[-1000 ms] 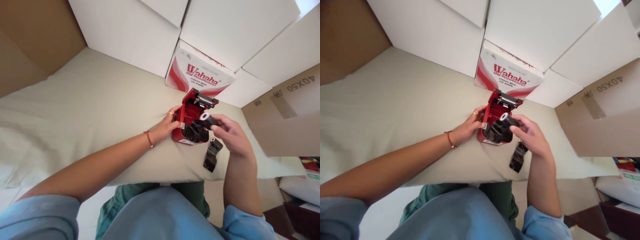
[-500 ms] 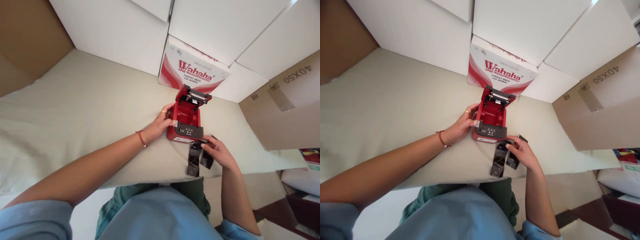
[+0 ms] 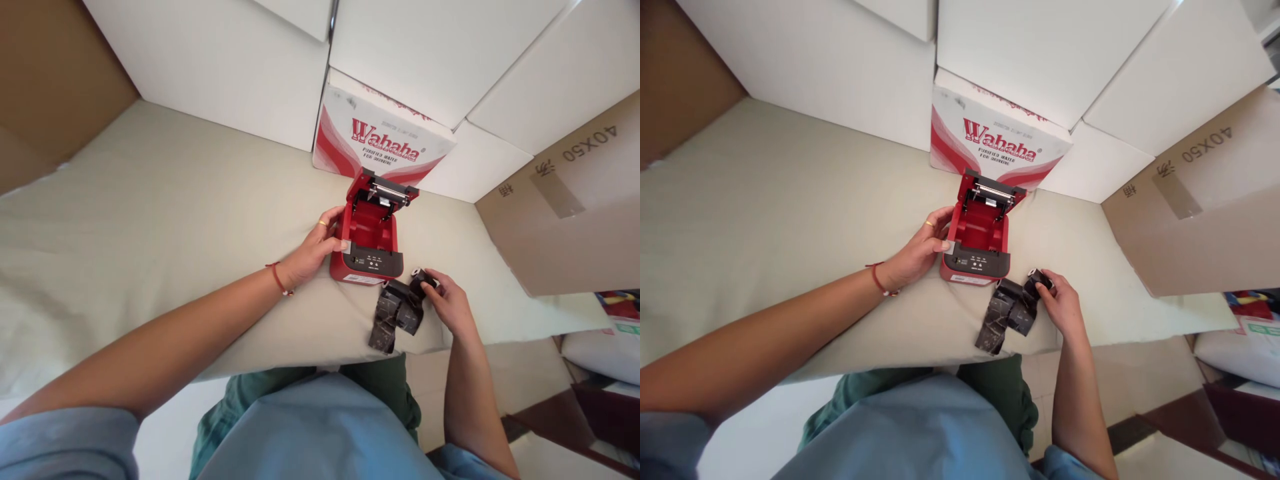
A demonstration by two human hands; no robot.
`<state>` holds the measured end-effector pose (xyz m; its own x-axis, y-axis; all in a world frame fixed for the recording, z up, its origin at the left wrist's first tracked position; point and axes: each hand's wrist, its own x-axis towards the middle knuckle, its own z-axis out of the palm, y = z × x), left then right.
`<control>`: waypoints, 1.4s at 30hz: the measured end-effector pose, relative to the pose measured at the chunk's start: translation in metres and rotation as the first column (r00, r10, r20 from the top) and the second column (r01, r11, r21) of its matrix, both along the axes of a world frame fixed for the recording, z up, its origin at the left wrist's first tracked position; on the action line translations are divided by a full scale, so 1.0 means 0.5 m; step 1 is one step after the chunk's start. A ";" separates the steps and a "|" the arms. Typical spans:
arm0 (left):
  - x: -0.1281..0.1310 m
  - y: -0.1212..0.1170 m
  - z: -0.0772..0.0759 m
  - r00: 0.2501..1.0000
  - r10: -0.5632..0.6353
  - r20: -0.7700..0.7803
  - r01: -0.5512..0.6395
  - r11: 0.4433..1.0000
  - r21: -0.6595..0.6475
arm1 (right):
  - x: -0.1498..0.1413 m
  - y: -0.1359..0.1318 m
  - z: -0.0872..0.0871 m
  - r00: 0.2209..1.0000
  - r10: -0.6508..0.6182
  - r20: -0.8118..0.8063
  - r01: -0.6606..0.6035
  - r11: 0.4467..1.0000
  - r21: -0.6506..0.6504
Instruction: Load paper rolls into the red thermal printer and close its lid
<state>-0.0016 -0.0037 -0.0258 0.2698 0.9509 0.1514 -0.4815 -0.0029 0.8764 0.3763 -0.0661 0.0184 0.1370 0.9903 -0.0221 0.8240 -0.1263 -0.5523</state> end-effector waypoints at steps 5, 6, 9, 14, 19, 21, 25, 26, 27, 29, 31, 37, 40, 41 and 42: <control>-0.002 0.000 -0.002 1.000 0.007 -0.021 -0.007 1.000 0.023 | 0.002 0.007 0.004 1.000 0.014 -0.016 -0.014 1.000 -0.020; -0.002 0.001 -0.003 1.000 0.006 -0.021 -0.006 1.000 0.023 | 0.005 0.004 0.014 0.999 0.027 -0.024 -0.027 0.999 -0.033; -0.001 0.002 -0.005 1.000 0.006 -0.011 -0.005 1.000 0.017 | 0.025 -0.016 0.070 0.995 0.077 -0.067 -0.083 0.992 -0.093; 0.001 0.003 -0.003 1.000 0.008 -0.013 -0.008 1.000 0.017 | 0.047 -0.047 0.213 0.910 0.248 -0.332 -0.317 0.933 -0.170; 0.001 0.005 -0.006 1.000 0.017 -0.016 -0.016 1.000 0.014 | -0.044 0.000 0.265 0.830 0.349 -0.435 -0.407 0.912 -0.045; 0.002 0.007 -0.009 1.000 0.015 -0.012 -0.015 1.000 0.018 | -0.098 0.030 0.257 0.838 0.357 -0.414 -0.388 0.921 0.008; 0.003 0.007 -0.009 1.000 0.016 0.002 -0.016 1.000 0.021 | -0.190 0.083 0.233 0.868 0.446 -0.219 -0.429 0.895 0.126; 0.004 0.007 -0.008 1.000 0.014 0.008 -0.014 1.000 0.021 | -0.208 0.092 0.228 0.877 0.458 -0.146 -0.440 0.887 0.140; 0.005 0.007 -0.007 1.000 0.013 0.014 -0.013 1.000 0.020 | -0.224 0.101 0.223 0.886 0.458 -0.076 -0.444 0.883 0.149; 0.006 0.006 -0.006 1.000 0.012 0.016 -0.012 1.000 0.017 | -0.251 0.114 0.215 0.897 0.441 0.042 -0.441 0.884 0.154; 0.007 0.006 -0.006 1.000 0.015 0.008 -0.015 1.000 0.011 | -0.274 0.124 0.207 0.894 0.430 0.124 -0.444 0.886 0.134; 0.005 0.005 -0.002 0.999 0.019 -0.028 -0.020 1.000 -0.007 | -0.322 0.158 0.188 0.886 0.399 0.238 -0.421 0.905 0.051; 0.004 0.006 -0.002 0.999 0.019 -0.038 -0.019 1.000 0.001 | -0.336 0.176 0.183 0.871 0.383 0.308 -0.403 0.915 0.002; 0.004 0.006 -0.004 0.999 0.016 -0.038 -0.016 1.000 0.006 | -0.339 0.181 0.182 0.866 0.379 0.327 -0.396 0.918 -0.016; 0.004 0.007 -0.005 0.999 0.014 -0.037 -0.014 1.000 0.010 | -0.342 0.185 0.180 0.860 0.376 0.345 -0.389 0.921 -0.034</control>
<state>0.0006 -0.0003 -0.0283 0.2622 0.9531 0.1510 -0.4489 -0.0181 0.8934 0.2055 0.0262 0.1086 -0.2598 0.9657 -0.0068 0.9403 0.2513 -0.2296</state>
